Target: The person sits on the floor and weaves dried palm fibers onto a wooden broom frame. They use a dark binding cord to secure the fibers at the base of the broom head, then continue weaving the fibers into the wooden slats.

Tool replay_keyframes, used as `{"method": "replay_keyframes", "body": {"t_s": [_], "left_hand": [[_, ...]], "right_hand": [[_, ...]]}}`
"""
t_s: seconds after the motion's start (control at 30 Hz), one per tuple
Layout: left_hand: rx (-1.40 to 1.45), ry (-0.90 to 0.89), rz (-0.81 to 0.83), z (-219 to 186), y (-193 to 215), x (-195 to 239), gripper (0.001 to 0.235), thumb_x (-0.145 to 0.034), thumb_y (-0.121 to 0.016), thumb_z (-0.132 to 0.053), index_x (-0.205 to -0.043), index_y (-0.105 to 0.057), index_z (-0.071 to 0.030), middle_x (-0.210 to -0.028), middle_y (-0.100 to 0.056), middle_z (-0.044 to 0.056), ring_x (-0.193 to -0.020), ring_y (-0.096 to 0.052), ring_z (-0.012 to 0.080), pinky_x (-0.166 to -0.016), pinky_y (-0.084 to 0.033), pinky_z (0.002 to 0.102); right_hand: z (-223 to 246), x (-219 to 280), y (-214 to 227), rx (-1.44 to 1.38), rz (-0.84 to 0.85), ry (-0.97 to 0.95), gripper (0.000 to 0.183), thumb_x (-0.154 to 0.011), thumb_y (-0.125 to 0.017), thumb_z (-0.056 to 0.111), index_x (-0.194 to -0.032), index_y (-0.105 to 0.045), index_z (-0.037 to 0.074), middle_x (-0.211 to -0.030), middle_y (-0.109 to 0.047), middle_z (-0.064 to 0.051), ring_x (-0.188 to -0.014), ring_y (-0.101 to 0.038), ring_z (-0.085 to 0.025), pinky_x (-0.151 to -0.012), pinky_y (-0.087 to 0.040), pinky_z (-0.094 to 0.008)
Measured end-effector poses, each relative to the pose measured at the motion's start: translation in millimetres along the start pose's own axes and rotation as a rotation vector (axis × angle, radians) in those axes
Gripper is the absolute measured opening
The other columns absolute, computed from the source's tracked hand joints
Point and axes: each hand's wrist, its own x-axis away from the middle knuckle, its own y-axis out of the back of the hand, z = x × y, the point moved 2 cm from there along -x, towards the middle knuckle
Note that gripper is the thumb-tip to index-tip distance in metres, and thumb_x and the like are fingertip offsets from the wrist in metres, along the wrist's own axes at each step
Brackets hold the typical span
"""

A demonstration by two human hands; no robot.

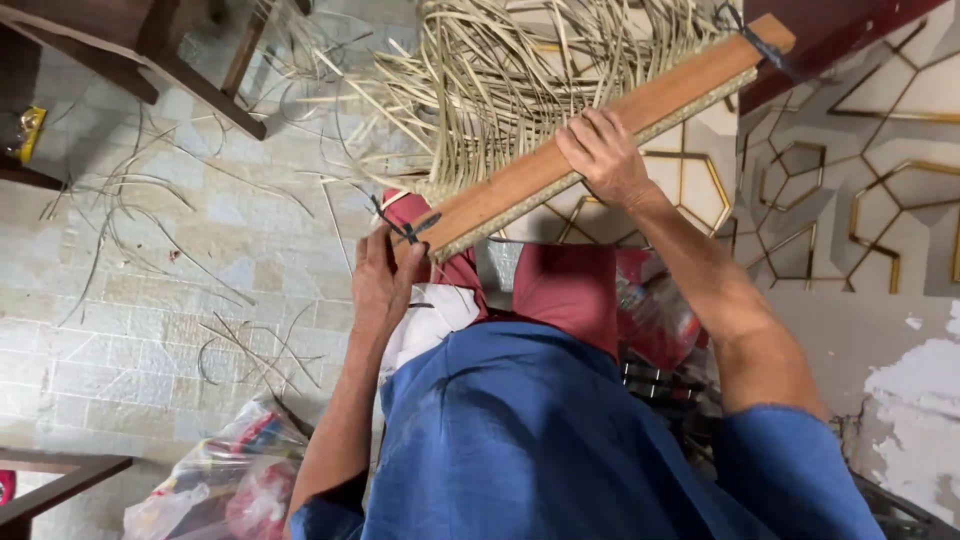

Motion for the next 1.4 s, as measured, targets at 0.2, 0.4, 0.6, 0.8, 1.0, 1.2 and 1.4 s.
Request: {"method": "replay_keyframes", "body": {"t_s": [0.2,0.4,0.6,0.8,1.0,1.2,1.4], "left_hand": [[0.495,0.356,0.282,34,-36,28,0.046,-0.086,-0.083,-0.039,-0.109,-0.068,-0.001,-0.079,-0.064,0.01,-0.072,-0.065,0.0255,-0.064,-0.05,0.039],[0.391,0.49,0.469,27,-68,60,0.052,-0.061,-0.098,-0.031,-0.098,-0.071,-0.005,-0.079,-0.066,0.015,-0.073,-0.065,0.03,-0.064,-0.049,0.041],[0.61,0.277,0.579,-8,-63,71,0.065,-0.073,-0.091,-0.011,-0.127,-0.06,0.008,-0.117,-0.063,0.029,-0.121,-0.059,0.0454,-0.099,-0.049,0.056],[0.363,0.366,0.79,0,-86,71,0.06,-0.072,-0.089,-0.026,-0.12,-0.06,-0.007,-0.101,-0.062,0.016,-0.089,-0.066,0.0317,-0.07,-0.052,0.043],[1.17,0.366,0.877,-52,-61,38,0.055,-0.065,-0.092,0.008,-0.113,-0.067,0.001,-0.085,-0.074,0.018,-0.074,-0.073,0.0231,-0.054,-0.063,0.035],[1.412,0.677,1.031,-28,-47,39,0.026,-0.078,-0.077,0.008,-0.102,-0.069,0.012,-0.078,-0.07,0.036,-0.061,-0.074,0.0408,-0.047,-0.064,0.046],[1.541,0.656,1.127,-20,-53,43,0.03,-0.081,-0.076,0.006,-0.107,-0.066,0.016,-0.079,-0.067,0.039,-0.062,-0.073,0.047,-0.049,-0.063,0.052]], "right_hand": [[3,39,13,0.021,0.121,-0.023,0.02,-0.11,-0.056,0.01,-0.119,-0.073,0.007,-0.118,-0.069,-0.017,-0.118,-0.065,-0.037,-0.103,-0.049,-0.053],[16,20,79,-0.136,0.623,-0.692,0.063,-0.081,-0.066,-0.02,-0.138,-0.052,0.001,-0.148,-0.043,-0.024,-0.139,-0.036,-0.047,-0.115,-0.029,-0.058],[70,108,52,-0.319,0.064,-1.38,0.06,-0.095,-0.077,0.019,-0.138,-0.05,-0.013,-0.128,-0.053,-0.036,-0.102,-0.067,-0.045,-0.081,-0.062,-0.046],[115,82,34,-0.71,-0.142,-1.686,0.043,-0.092,-0.082,0.034,-0.108,-0.061,0.0,-0.096,-0.063,-0.013,-0.084,-0.061,-0.02,-0.068,-0.053,-0.033],[119,62,39,-1.199,-0.435,-2.155,0.037,-0.09,-0.086,0.033,-0.113,-0.068,0.01,-0.098,-0.055,0.0,-0.081,-0.059,-0.016,-0.077,-0.067,-0.04],[120,24,28,-2.178,-0.483,-1.644,0.068,-0.096,-0.071,0.055,-0.148,-0.053,0.016,-0.153,-0.054,-0.013,-0.142,-0.052,-0.034,-0.122,-0.039,-0.058],[130,12,29,-2.088,-0.657,-1.614,0.049,-0.094,-0.077,0.035,-0.138,-0.064,0.017,-0.141,-0.064,-0.011,-0.134,-0.059,-0.034,-0.118,-0.045,-0.059]]}}
